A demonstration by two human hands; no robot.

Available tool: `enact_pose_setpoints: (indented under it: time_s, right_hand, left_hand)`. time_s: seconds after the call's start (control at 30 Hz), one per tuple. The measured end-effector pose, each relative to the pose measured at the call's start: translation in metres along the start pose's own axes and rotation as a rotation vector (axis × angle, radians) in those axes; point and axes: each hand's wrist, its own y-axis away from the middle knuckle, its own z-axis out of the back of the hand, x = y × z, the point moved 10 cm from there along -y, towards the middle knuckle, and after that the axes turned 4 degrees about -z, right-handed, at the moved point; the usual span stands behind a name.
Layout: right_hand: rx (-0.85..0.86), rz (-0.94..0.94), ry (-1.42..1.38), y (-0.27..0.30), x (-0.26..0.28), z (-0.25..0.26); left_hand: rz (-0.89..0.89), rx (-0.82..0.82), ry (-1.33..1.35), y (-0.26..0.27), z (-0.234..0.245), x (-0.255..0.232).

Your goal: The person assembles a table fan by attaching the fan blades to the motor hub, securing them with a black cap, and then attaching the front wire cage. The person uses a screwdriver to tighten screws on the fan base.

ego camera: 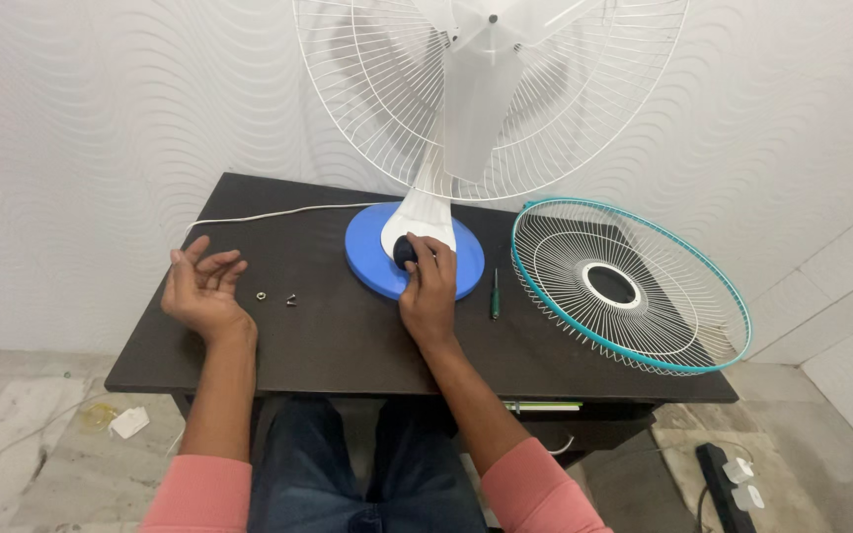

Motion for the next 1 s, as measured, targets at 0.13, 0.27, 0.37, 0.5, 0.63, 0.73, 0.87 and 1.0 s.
enact_pose_setpoints:
  time_s: [0.13, 0.27, 0.37, 0.5, 0.63, 0.73, 0.87, 1.0]
  right_hand:
    - [0.016, -0.007, 0.021, 0.000, -0.002, -0.004]
    - [0.009, -0.018, 0.046, 0.001, -0.004, -0.003]
    - [-0.020, 0.038, 0.038, 0.001, 0.003, 0.000]
    - [-0.029, 0.129, 0.012, 0.000, 0.019, 0.006]
    - [-0.030, 0.242, -0.006, -0.011, 0.040, 0.022]
    - [-0.081, 0.336, 0.024, -0.032, 0.059, 0.038]
    - [-0.148, 0.482, 0.029, -0.062, 0.089, 0.067]
    - [-0.224, 0.539, 0.100, -0.101, 0.109, 0.093]
  left_hand:
    - [-0.060, 0.184, -0.109, 0.008, -0.024, -0.004]
    - [-0.112, 0.361, -0.288, 0.027, -0.050, -0.010]
    - [-0.210, 0.457, -0.447, 0.043, -0.068, -0.023]
    - [-0.412, 0.597, -0.759, 0.071, -0.099, -0.038]
    - [-0.509, 0.693, -0.864, 0.083, -0.138, -0.041]
    - [-0.573, 0.752, -0.818, 0.087, -0.168, -0.043]
    - [-0.631, 0.777, -0.787, 0.091, -0.202, -0.047]
    - [-0.649, 0.757, -0.744, 0.088, -0.230, -0.059]
